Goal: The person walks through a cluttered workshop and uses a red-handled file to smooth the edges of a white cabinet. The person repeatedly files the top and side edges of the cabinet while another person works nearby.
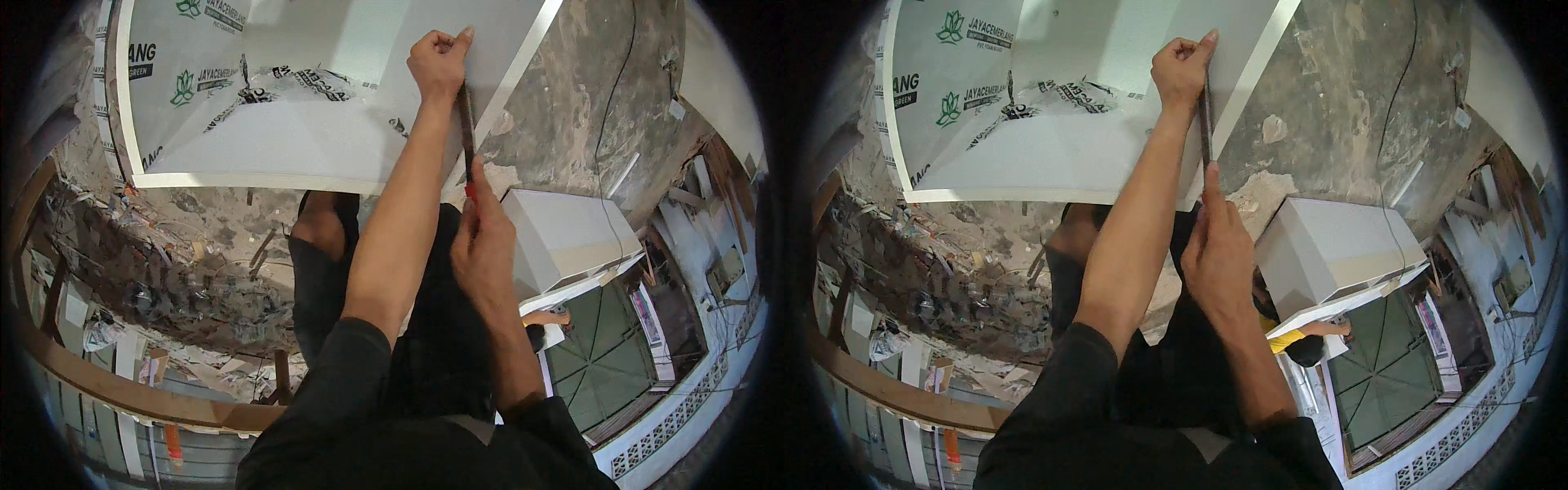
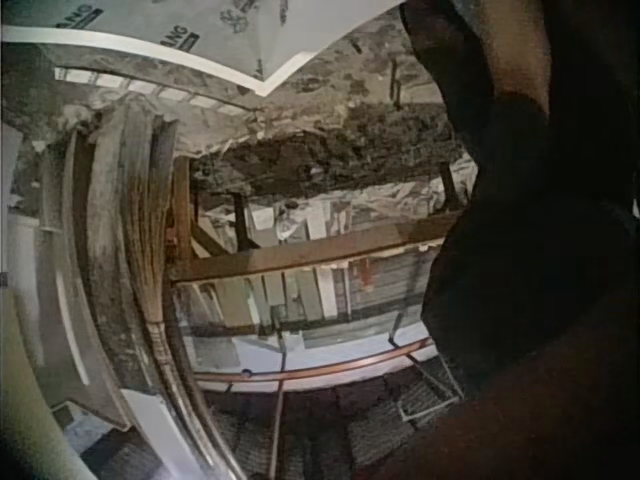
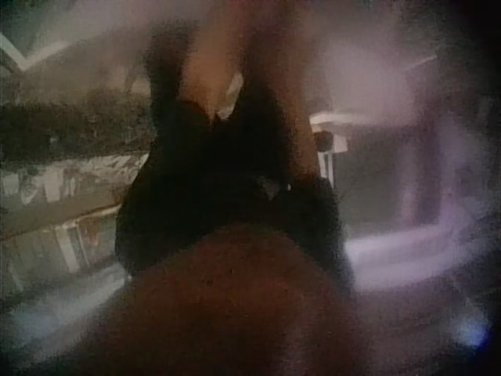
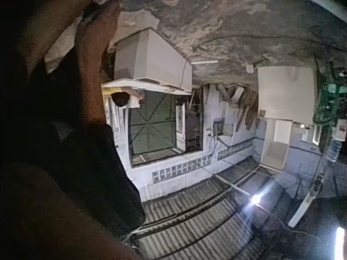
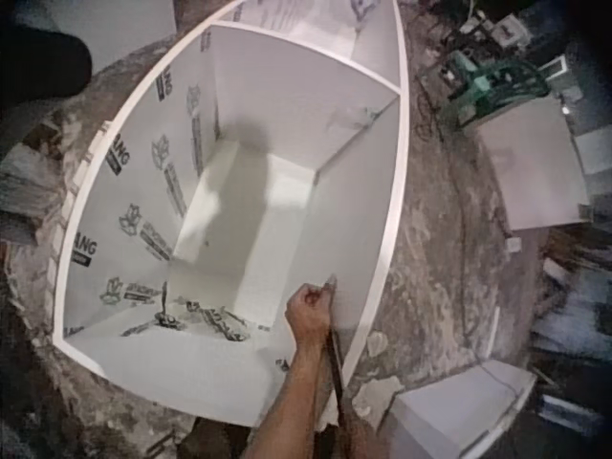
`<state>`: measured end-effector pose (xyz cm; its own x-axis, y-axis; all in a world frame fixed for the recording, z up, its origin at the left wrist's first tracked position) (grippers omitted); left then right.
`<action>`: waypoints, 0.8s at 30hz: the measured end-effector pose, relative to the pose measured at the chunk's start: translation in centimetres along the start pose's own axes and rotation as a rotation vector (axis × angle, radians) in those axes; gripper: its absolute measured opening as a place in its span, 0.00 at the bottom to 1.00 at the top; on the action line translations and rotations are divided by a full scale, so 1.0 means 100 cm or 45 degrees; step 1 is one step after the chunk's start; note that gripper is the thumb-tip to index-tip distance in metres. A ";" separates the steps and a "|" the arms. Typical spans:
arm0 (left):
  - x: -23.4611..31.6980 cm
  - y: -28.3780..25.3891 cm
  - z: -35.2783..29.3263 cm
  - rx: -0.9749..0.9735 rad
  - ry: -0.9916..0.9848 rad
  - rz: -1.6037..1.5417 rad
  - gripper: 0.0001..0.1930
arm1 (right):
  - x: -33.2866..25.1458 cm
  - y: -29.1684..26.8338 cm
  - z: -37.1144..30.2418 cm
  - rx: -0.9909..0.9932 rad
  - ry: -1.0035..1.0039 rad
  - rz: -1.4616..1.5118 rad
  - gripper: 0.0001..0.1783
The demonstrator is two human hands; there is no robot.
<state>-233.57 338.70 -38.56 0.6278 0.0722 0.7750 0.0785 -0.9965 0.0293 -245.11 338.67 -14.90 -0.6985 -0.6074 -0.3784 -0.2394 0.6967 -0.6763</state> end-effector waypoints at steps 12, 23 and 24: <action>0.007 0.001 0.007 -0.019 0.044 0.000 0.18 | 0.004 0.011 -0.007 0.056 -0.088 -0.021 0.33; 0.004 -0.001 0.003 0.031 -0.001 0.009 0.18 | 0.009 0.027 -0.006 0.088 -0.098 -0.016 0.34; 0.006 0.001 -0.002 0.014 0.029 0.002 0.18 | 0.011 0.021 -0.016 0.113 -0.126 -0.016 0.34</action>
<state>-233.37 338.65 -37.94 0.6102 0.0698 0.7892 0.0861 -0.9961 0.0215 -247.45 340.13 -15.74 -0.6246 -0.6537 -0.4273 -0.1838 0.6549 -0.7330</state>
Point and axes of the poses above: each hand's wrist, its own z-axis towards the middle knuckle, its own y-axis out of the palm, x = y × z, the point moved 5 cm from there along z, towards the middle knuckle, and after that the axes turned 2 degrees about -x, right-handed, at the moved point
